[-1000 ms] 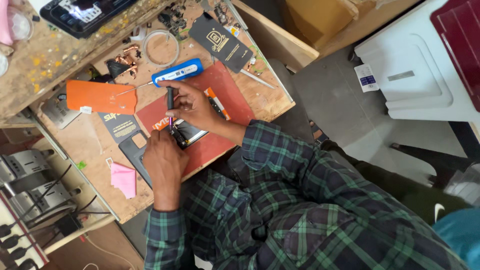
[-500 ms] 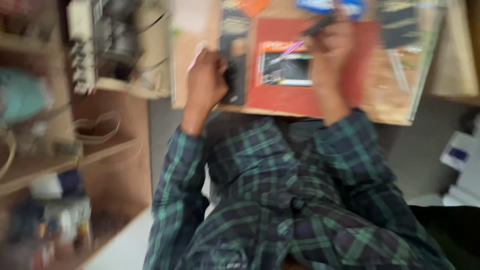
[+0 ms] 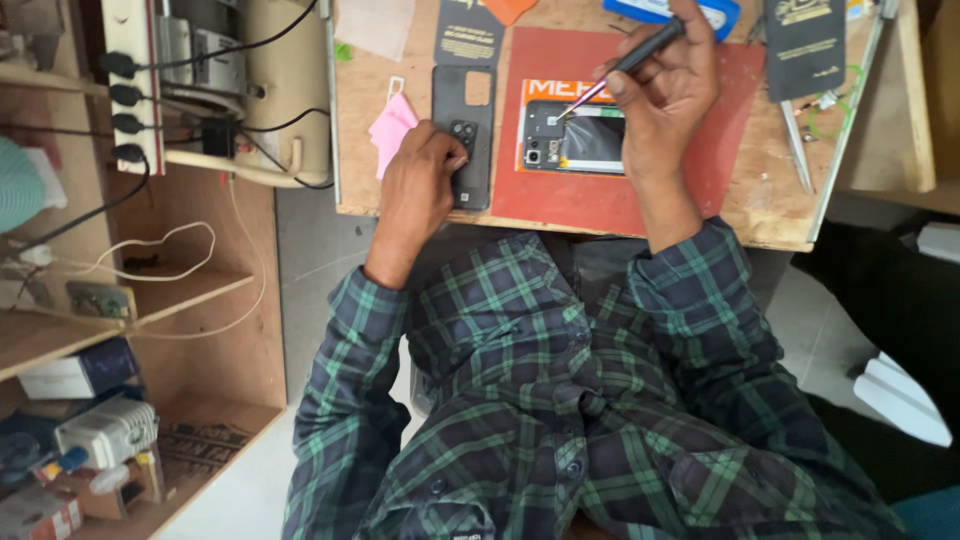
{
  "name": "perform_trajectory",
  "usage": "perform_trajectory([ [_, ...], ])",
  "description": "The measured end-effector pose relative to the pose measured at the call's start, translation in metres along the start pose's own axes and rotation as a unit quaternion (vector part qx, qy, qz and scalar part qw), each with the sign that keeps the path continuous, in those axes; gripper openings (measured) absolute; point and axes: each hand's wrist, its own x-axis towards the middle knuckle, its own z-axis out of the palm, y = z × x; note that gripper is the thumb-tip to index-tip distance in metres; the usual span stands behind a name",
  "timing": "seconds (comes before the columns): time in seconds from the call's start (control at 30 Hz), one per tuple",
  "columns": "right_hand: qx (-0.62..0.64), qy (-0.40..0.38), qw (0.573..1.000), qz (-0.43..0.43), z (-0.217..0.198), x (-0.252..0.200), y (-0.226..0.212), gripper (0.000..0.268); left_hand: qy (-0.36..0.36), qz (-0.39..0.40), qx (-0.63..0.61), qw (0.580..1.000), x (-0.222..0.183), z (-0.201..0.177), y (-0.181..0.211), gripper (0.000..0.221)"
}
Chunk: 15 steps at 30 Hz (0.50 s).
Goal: The person disassembles a smartphone by removing the back cover and prying open the internal components. They use a screwdriver to detach parts and set the back cover aside. The person then handles a separate tablet, inspecting its screen before returning to the phone.
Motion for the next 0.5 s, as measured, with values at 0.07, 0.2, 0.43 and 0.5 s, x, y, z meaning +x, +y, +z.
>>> perform_trajectory([
  [0.07, -0.007, -0.008, 1.0, -0.001, -0.001, 0.0, -0.001, 0.068, 0.007, -0.001, 0.006, 1.0, 0.0, 0.001, -0.002, 0.007],
  [0.2, -0.05, -0.051, 0.997, -0.013, 0.005, -0.001, -0.007, 0.068, -0.002, -0.031, 0.009, 0.999, 0.003, 0.002, 0.001, 0.007],
  [0.43, -0.135, -0.141, 0.98, -0.048, 0.036, -0.01, -0.014, 0.064, -0.028, 0.121, -0.038, 0.992, 0.024, 0.012, 0.024, 0.08],
  [0.5, -0.156, -0.148, 0.975, -0.057, 0.039, -0.01, -0.015, 0.064, -0.051, 0.101, -0.033, 0.993, 0.026, 0.021, 0.027, 0.086],
])
